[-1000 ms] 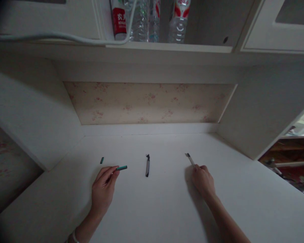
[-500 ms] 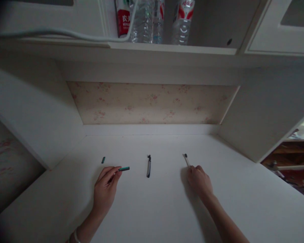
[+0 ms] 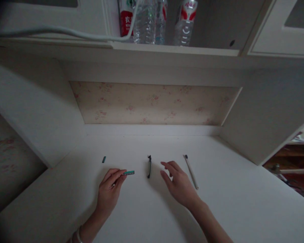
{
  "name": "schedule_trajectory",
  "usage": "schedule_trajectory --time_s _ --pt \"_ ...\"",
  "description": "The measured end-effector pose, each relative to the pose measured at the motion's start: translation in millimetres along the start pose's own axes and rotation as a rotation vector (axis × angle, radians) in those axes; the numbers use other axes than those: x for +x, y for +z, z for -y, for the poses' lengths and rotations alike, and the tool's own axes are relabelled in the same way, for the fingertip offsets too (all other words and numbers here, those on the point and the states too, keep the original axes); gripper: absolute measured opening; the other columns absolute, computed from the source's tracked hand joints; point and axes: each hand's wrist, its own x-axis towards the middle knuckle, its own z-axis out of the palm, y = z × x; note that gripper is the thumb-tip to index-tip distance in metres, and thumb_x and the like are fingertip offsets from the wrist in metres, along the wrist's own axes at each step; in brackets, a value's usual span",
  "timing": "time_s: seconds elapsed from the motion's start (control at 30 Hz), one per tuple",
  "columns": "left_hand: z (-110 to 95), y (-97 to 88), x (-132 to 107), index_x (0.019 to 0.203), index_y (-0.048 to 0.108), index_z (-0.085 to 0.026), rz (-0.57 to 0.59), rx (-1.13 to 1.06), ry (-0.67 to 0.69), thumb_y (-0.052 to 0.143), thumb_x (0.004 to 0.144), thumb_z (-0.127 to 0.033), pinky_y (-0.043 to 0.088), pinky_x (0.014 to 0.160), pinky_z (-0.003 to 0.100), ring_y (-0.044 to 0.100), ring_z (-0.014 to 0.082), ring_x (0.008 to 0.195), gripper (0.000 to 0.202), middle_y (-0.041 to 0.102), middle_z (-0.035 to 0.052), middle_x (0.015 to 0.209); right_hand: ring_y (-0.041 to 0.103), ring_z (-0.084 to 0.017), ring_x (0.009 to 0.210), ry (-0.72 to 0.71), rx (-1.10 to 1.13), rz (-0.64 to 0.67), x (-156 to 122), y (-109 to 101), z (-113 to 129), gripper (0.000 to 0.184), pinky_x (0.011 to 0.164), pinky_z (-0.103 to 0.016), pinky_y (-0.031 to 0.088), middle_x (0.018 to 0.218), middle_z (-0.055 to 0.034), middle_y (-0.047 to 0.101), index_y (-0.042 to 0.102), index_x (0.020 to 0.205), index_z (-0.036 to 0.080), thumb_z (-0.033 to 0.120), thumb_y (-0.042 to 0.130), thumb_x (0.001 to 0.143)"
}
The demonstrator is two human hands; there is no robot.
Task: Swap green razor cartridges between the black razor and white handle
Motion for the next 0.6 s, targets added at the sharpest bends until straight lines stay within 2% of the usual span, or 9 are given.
schedule_trajectory --time_s 0.1,0.2,0.37,0.6 --pt "-1.8 1.2 -2.6 0.095 0.07 -0.021 0.025 -0.02 -0.006 0.06 0.086 -0.023 0.051 0.061 0.02 0.059 0.0124 0.072 0.014 0.059 0.0031 0.085 0.06 -0.019 0.086 -0.141 0.083 0.045 4.3 2.9 44.0 0.031 0.077 -0.033 0.052 0.109 -0.0093 0.057 0.054 0.124 0.023 0.031 0.044 0.096" --pt "-4.4 1.5 -3.7 0.094 0.07 -0.022 0.051 -0.03 -0.02 0.059 0.087 -0.024 0.051 0.061 0.021 0.059 0.0131 0.073 0.014 0.06 0.0035 0.085 0.057 -0.023 0.098 -0.284 0.046 0.038 6.9 14.6 64.2 0.031 0.084 -0.038 0.051 0.109 -0.011 0.057 0.054 0.124 0.022 0.028 0.049 0.094" --pt "-8.8 2.3 -3.7 0.091 0.071 -0.021 0.066 -0.052 -0.002 0.06 0.086 -0.024 0.052 0.062 0.022 0.06 0.0136 0.073 0.013 0.06 0.0035 0.083 0.058 -0.024 0.093 -0.393 -0.032 -0.013 8.8 33.2 67.9 0.028 0.08 -0.039 0.051 0.106 -0.0113 0.06 0.057 0.12 0.022 0.027 0.051 0.094" --pt "-10.2 4.2 -5.9 0.092 0.071 -0.023 0.082 -0.084 0.03 0.061 0.085 -0.022 0.052 0.063 0.021 0.06 0.0131 0.074 0.012 0.06 0.0028 0.082 0.059 -0.021 0.082 -0.437 -0.106 -0.03 10.3 33.7 66.7 0.02 0.071 -0.034 0.048 0.095 -0.0087 0.062 0.061 0.11 0.02 0.028 0.048 0.096"
